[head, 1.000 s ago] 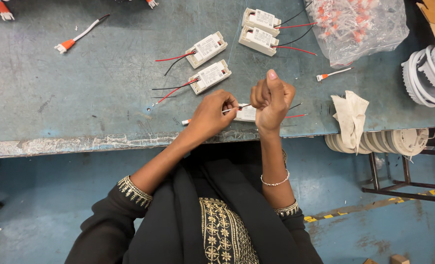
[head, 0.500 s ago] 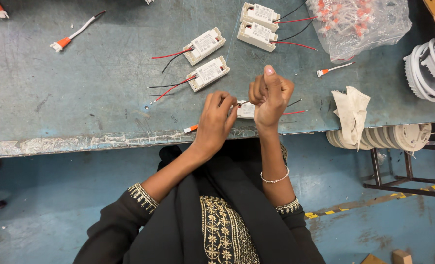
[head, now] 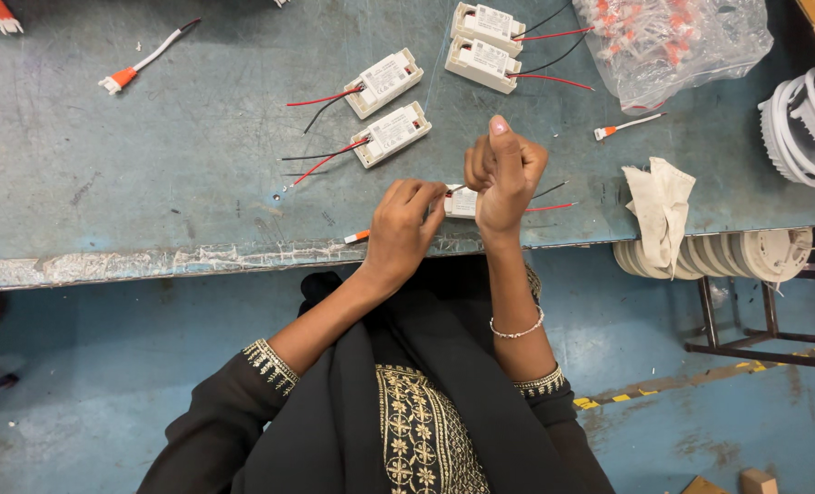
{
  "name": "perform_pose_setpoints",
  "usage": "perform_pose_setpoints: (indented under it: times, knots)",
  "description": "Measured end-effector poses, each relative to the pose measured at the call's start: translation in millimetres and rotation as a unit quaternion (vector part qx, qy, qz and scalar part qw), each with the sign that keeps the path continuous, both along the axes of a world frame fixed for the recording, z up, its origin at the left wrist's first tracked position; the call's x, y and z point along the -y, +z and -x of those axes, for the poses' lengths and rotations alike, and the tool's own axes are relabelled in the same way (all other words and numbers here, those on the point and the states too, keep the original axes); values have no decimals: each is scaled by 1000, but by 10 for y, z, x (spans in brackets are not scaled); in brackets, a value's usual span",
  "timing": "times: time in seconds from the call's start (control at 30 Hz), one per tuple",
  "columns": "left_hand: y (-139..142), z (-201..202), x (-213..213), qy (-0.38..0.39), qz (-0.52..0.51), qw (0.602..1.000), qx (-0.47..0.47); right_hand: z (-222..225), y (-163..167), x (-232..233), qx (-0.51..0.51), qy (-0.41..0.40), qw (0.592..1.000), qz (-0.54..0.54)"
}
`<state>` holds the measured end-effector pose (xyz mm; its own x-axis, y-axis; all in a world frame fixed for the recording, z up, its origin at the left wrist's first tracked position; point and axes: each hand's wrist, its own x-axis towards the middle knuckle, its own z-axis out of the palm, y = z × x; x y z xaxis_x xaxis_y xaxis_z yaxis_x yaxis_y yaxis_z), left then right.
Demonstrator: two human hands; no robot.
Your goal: The person connects wires into electronic components using a small screwdriver tool by hand, repeatedly inserting small wires into connectors and securing them on the workbench.
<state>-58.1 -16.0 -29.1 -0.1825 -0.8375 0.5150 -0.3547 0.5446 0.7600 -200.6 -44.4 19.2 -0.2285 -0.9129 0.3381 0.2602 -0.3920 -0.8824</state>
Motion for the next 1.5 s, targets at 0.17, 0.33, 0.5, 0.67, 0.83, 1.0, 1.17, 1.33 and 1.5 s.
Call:
perform_pose_setpoints:
  times: [0.17, 0.33, 0.5, 0.67, 0.83, 1.0, 1.17, 1.33, 1.5]
  knots:
    - [-73, 34, 11, -11, -23, 1000, 2, 26, -76, -8, -7, -21, 1000, -2]
    - [-211, 75, 56, -13, -7, 1000, -23, 40, -137, 39, -27, -50, 998, -14]
    - [-370, 165, 121, 0, 2, 1000, -10, 43, -172, 91, -72, -32, 997, 27]
    - [-523, 263, 149, 33, 19, 999, 6, -32, -142, 131, -73, -3, 997, 29]
    - [-616, 349, 180, 49, 8, 999, 15, -165, 74, 60, -114, 4, 993, -20]
    - [-652, 369, 167, 36, 1, 999, 4, -214, 227, 25, -159, -6, 986, -48]
    - [-620, 363, 149, 25, -12, 1000, -2, -169, 137, 118, -135, -2, 990, -36]
    - [-621, 363, 137, 21, -17, 1000, -12, -156, 98, 121, -164, -28, 984, -55]
    - [-615, 357, 139, 22, -6, 1000, -9, -194, 153, 118, -155, -38, 986, -44]
